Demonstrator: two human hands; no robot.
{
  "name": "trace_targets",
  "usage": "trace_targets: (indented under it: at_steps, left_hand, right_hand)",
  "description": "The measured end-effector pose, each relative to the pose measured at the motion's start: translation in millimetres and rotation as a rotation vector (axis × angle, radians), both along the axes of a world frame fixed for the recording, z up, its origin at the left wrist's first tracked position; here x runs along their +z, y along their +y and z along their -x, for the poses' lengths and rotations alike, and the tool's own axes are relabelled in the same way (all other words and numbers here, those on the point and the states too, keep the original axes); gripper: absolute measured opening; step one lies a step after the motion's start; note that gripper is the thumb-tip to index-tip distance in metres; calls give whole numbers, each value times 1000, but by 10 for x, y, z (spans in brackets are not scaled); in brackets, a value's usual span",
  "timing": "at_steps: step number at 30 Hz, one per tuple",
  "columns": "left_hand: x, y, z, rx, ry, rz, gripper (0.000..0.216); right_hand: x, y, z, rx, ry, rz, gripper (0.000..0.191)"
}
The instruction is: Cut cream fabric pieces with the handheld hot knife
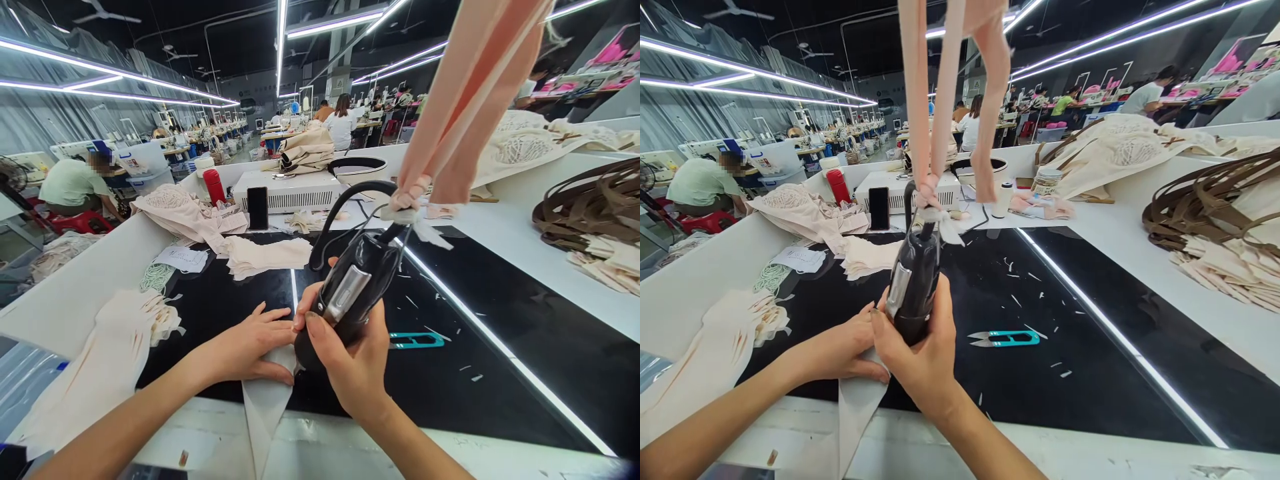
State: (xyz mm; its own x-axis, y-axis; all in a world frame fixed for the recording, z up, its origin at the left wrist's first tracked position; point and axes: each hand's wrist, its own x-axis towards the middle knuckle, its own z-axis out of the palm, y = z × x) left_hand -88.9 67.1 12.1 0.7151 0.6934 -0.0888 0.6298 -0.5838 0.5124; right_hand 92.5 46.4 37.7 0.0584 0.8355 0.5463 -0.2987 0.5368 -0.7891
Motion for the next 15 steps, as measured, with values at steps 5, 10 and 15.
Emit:
trace_targets:
  at_steps: [5, 10, 15]
  left_hand:
    - [73, -23, -20, -9, -28, -23, 61]
    - [56, -18, -14, -1, 13, -4, 58]
    - [-23, 20, -4, -25, 25, -51, 55]
  right_hand:
    - [12, 8, -8, -13, -12, -1, 26]
    - [14, 26, -3, 12, 37, -11, 24]
    - [-10, 30, 19, -9, 3, -20, 28]
